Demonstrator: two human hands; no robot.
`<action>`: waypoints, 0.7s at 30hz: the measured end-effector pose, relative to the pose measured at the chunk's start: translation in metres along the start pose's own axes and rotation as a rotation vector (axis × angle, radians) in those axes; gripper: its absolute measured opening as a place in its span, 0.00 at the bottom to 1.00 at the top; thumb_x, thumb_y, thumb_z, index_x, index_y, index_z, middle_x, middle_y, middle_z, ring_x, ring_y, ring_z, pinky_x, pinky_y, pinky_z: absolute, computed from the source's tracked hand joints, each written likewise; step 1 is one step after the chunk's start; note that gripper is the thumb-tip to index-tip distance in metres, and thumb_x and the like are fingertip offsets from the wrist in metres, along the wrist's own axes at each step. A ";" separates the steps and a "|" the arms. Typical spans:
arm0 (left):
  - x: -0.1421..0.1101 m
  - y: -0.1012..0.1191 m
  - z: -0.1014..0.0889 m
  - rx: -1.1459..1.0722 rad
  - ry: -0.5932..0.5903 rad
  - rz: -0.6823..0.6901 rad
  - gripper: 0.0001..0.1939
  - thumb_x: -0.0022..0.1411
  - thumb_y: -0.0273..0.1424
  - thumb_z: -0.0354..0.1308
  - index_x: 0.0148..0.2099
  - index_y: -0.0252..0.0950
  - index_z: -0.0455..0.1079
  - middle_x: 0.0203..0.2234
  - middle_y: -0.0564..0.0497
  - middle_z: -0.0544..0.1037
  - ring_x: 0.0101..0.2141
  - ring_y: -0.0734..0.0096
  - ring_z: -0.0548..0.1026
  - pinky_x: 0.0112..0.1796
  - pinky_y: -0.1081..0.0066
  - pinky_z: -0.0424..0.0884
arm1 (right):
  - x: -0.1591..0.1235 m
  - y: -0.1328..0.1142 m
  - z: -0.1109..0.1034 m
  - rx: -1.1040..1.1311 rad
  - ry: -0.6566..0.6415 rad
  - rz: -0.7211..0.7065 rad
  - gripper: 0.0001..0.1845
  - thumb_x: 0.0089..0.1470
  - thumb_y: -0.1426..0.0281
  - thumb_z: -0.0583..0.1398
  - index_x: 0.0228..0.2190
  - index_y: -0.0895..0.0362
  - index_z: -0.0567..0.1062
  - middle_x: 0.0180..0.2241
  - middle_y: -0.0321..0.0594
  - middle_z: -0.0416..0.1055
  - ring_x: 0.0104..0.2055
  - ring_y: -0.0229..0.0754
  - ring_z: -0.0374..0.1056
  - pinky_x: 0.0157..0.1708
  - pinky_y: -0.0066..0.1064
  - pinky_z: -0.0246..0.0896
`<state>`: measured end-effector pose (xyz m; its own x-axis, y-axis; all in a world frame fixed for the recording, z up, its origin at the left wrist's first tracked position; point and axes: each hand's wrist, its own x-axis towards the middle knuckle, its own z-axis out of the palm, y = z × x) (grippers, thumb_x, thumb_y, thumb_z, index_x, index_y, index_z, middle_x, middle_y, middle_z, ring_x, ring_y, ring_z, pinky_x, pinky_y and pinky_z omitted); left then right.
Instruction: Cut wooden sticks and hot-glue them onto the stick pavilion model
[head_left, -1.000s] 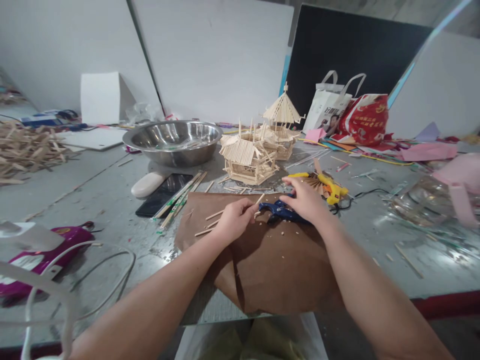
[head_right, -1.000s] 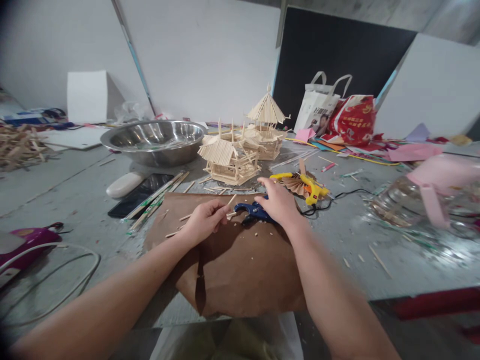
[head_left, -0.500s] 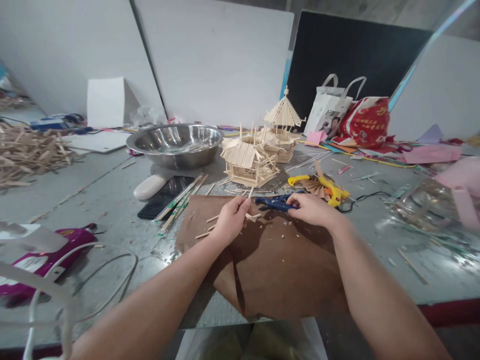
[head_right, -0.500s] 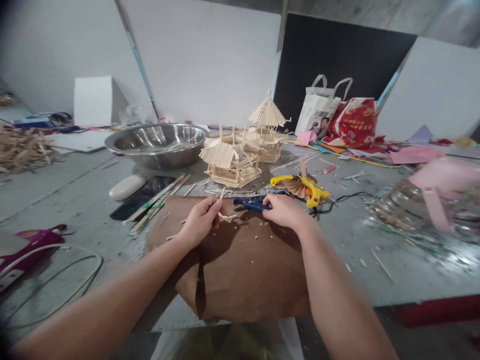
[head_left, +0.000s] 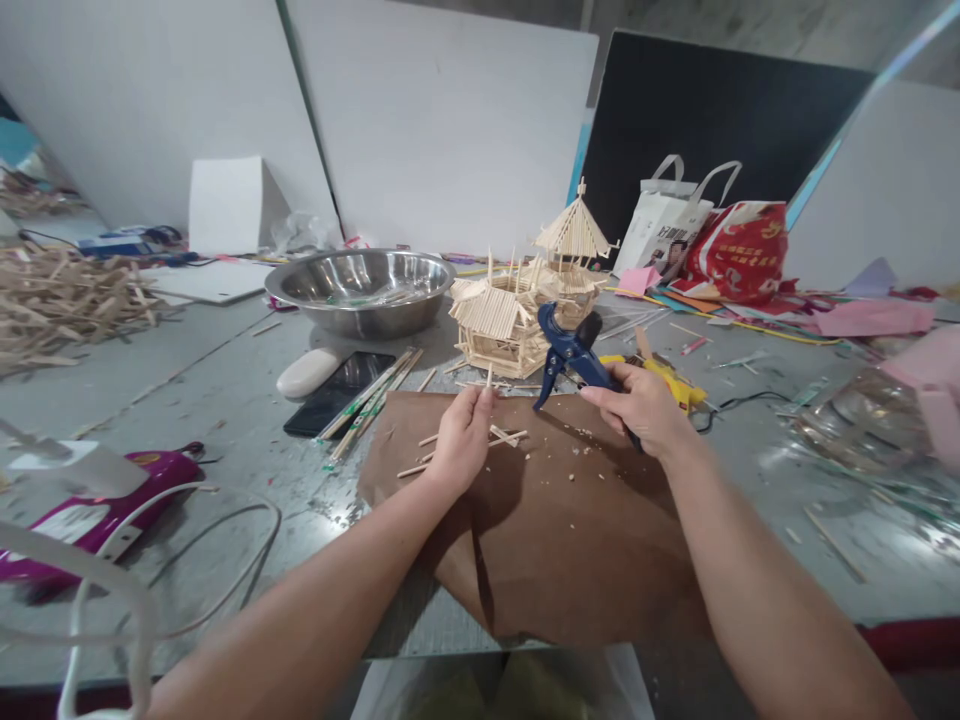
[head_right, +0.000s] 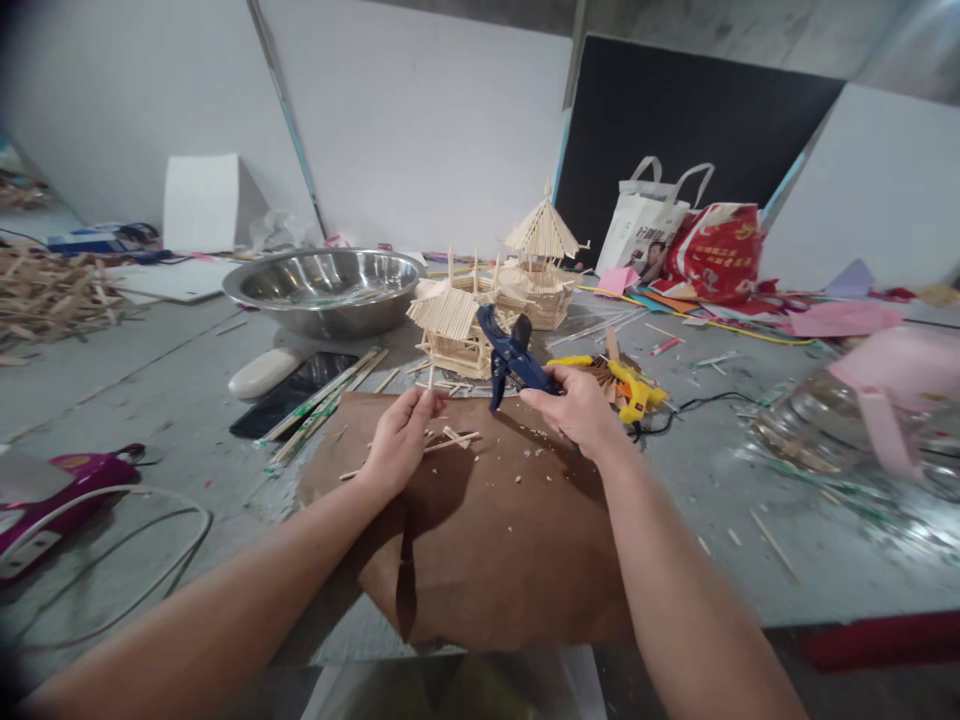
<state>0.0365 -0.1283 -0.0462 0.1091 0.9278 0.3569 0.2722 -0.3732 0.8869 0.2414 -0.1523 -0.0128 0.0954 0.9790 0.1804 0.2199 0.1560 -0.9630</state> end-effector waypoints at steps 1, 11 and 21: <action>0.000 0.000 0.000 -0.017 0.010 0.001 0.16 0.57 0.40 0.42 0.34 0.34 0.64 0.26 0.51 0.68 0.31 0.73 0.67 0.35 0.73 0.62 | -0.002 -0.001 0.004 0.093 -0.049 0.024 0.12 0.37 0.64 0.61 0.25 0.56 0.66 0.10 0.24 0.54 0.09 0.28 0.47 0.09 0.22 0.39; 0.002 -0.002 0.003 -0.111 -0.013 -0.117 0.16 0.57 0.42 0.41 0.24 0.36 0.56 0.16 0.56 0.61 0.20 0.78 0.61 0.23 0.76 0.59 | -0.016 -0.005 0.036 0.499 -0.211 0.146 0.09 0.38 0.68 0.59 0.27 0.56 0.65 0.15 0.25 0.58 0.09 0.26 0.48 0.08 0.21 0.41; -0.008 0.011 0.011 -0.138 -0.111 -0.138 0.15 0.57 0.41 0.41 0.24 0.37 0.52 0.14 0.59 0.57 0.16 0.81 0.57 0.19 0.78 0.56 | -0.020 0.001 0.055 0.549 -0.377 0.070 0.19 0.43 0.61 0.47 0.36 0.53 0.67 0.45 0.41 0.64 0.45 0.44 0.61 0.35 0.37 0.59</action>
<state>0.0487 -0.1402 -0.0423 0.1864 0.9616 0.2016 0.1588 -0.2319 0.9597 0.1867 -0.1643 -0.0280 -0.2765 0.9526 0.1271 -0.3099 0.0368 -0.9501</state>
